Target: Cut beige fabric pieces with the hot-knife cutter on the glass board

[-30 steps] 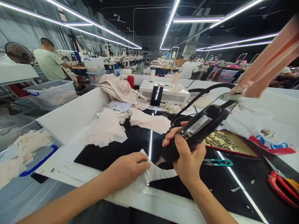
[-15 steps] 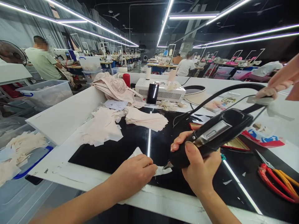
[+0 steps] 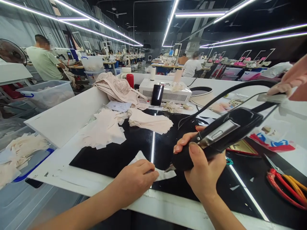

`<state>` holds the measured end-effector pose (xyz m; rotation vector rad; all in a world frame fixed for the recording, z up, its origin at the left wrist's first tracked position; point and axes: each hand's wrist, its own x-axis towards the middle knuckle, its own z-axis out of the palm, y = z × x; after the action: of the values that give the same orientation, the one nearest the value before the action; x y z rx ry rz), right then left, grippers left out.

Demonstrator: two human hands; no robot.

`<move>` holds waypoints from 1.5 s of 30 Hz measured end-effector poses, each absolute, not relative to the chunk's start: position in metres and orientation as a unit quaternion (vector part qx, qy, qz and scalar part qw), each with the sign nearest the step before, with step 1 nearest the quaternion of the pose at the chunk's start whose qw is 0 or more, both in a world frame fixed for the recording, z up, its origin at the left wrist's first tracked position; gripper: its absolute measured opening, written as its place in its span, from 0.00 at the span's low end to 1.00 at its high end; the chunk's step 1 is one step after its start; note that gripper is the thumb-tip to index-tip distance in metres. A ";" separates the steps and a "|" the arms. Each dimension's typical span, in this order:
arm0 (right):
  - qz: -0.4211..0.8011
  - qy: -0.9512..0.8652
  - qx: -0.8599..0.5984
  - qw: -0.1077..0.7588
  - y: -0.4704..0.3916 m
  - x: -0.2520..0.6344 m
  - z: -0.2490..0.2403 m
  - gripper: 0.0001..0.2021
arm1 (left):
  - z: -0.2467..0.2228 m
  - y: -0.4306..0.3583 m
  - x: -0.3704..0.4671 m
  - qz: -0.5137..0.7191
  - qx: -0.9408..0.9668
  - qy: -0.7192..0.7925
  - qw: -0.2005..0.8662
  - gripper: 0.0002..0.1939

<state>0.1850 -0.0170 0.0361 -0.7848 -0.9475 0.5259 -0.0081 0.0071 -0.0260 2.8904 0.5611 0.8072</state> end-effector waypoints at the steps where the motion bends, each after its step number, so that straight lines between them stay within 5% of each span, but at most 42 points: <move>1: 0.248 -0.437 -0.364 0.784 -0.016 0.183 0.036 0.19 | -0.026 0.007 -0.008 0.262 0.946 0.185 0.045 0.07; 32: 0.272 -0.441 -0.367 0.773 0.001 0.161 0.033 0.17 | -0.035 0.006 -0.009 0.291 0.932 0.210 0.060 0.09; 45: 0.198 -0.446 -0.517 0.703 -0.001 0.204 0.022 0.27 | -0.067 0.029 0.003 0.297 0.933 0.190 -0.071 0.08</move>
<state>0.2041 -0.0008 0.0221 -1.1492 -0.9932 0.4411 0.0029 0.0290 -0.0668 3.0709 0.6259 0.9777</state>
